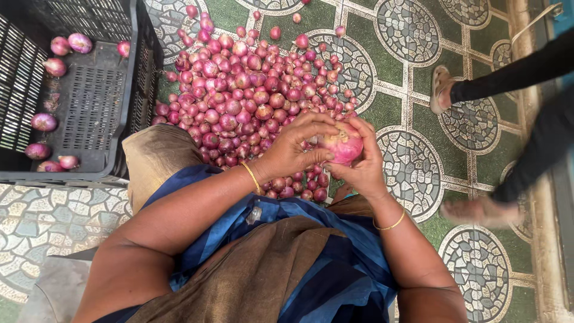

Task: The person sits on the floor in front of a large pile of red onions and peels the dry outer skin off each onion by hand. Peeled onions are dropped into a black plastic crate beside them, and loose onions are gathered from the floor as they work.

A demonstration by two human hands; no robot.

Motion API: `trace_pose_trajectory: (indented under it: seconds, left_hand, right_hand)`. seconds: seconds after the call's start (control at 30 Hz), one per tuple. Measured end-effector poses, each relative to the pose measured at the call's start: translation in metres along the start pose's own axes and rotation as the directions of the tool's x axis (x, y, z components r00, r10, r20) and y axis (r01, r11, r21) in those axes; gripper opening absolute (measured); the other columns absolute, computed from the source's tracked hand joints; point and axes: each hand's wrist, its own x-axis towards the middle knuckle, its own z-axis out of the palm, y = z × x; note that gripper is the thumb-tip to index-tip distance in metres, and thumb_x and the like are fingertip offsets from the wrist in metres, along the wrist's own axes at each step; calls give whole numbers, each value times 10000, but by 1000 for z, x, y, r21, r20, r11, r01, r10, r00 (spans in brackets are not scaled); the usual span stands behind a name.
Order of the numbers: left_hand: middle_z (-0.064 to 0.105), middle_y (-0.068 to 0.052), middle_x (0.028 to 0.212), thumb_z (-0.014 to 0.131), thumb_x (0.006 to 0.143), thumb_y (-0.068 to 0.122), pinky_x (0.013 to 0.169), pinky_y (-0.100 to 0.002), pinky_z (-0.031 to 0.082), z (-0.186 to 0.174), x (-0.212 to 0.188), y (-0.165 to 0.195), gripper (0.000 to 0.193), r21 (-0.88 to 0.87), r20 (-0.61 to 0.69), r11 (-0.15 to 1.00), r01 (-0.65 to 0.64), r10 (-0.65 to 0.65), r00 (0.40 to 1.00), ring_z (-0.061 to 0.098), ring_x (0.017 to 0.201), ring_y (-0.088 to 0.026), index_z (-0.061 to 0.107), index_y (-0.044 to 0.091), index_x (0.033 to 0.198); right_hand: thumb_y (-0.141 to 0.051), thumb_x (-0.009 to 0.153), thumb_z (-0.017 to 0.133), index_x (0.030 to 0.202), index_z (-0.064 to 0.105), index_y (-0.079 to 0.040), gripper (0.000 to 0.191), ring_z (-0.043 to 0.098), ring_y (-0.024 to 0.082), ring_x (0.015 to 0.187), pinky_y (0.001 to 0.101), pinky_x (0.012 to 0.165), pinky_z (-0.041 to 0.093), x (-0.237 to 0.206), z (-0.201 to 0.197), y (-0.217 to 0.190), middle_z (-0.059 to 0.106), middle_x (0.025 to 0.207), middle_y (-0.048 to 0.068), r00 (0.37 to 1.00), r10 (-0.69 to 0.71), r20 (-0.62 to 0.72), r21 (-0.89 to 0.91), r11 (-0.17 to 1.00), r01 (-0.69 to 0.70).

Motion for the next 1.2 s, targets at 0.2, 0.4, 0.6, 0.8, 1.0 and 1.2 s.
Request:
trace_pose_trajectory:
  seconds: [0.2, 0.4, 0.6, 0.8, 1.0, 1.2]
  left_hand:
    - [651, -72, 1255, 783, 942, 182, 939, -307, 556, 1, -2, -12, 218, -259, -89, 946, 194, -223, 971, 653, 1106, -188, 714, 72, 1117]
    - [606, -70, 1185, 723, 1006, 184, 948, -344, 526, -7, 4, -6, 154, 11, -10, 997, 78, -78, 997, 626, 1111, -214, 654, 46, 1012]
    - [562, -111, 1242, 794, 887, 267, 979, -417, 483, -13, 17, 19, 312, 150, 98, 979, -135, 121, 988, 567, 1151, -286, 627, 53, 1040]
    - [570, -109, 1278, 775, 899, 186, 1029, -437, 475, -10, 19, 7, 339, 245, 84, 946, -211, 196, 977, 555, 1199, -315, 638, 74, 1187]
    - [589, -62, 1184, 756, 951, 160, 1025, -419, 473, -1, 8, -1, 197, 322, 157, 917, -234, 192, 969, 564, 1160, -284, 638, 105, 1099]
    - [573, -128, 1229, 719, 946, 214, 1025, -439, 451, -6, 17, 1, 344, 203, 94, 957, -208, 192, 977, 538, 1173, -323, 610, 28, 1214]
  right_hand:
    - [1, 754, 921, 1509, 401, -51, 918, 577, 210, 1346, 388, 1157, 533, 6, 11, -4, 559, 1451, 112, 994, 106, -15, 270, 958, -98]
    - [-56, 774, 922, 1504, 428, -65, 881, 573, 209, 1347, 373, 1163, 514, 10, 9, 1, 545, 1441, 90, 995, 92, -44, 293, 953, -75]
    - [-48, 778, 903, 1531, 419, -75, 895, 512, 194, 1350, 368, 1231, 460, 16, 3, 4, 445, 1450, 81, 997, -38, -62, 100, 994, 44]
    - [-42, 722, 862, 1523, 403, -31, 923, 500, 254, 1394, 382, 1192, 463, 17, 11, -1, 420, 1488, 133, 998, -46, -49, -343, 939, 27]
    - [-117, 687, 943, 1504, 433, -15, 968, 515, 257, 1355, 379, 1168, 464, 18, 10, -5, 441, 1460, 132, 996, -32, -89, -325, 946, 1]
    - [-188, 703, 977, 1503, 457, -27, 968, 550, 242, 1343, 364, 1109, 554, 16, 3, -3, 438, 1449, 141, 998, 19, -64, -309, 950, -38]
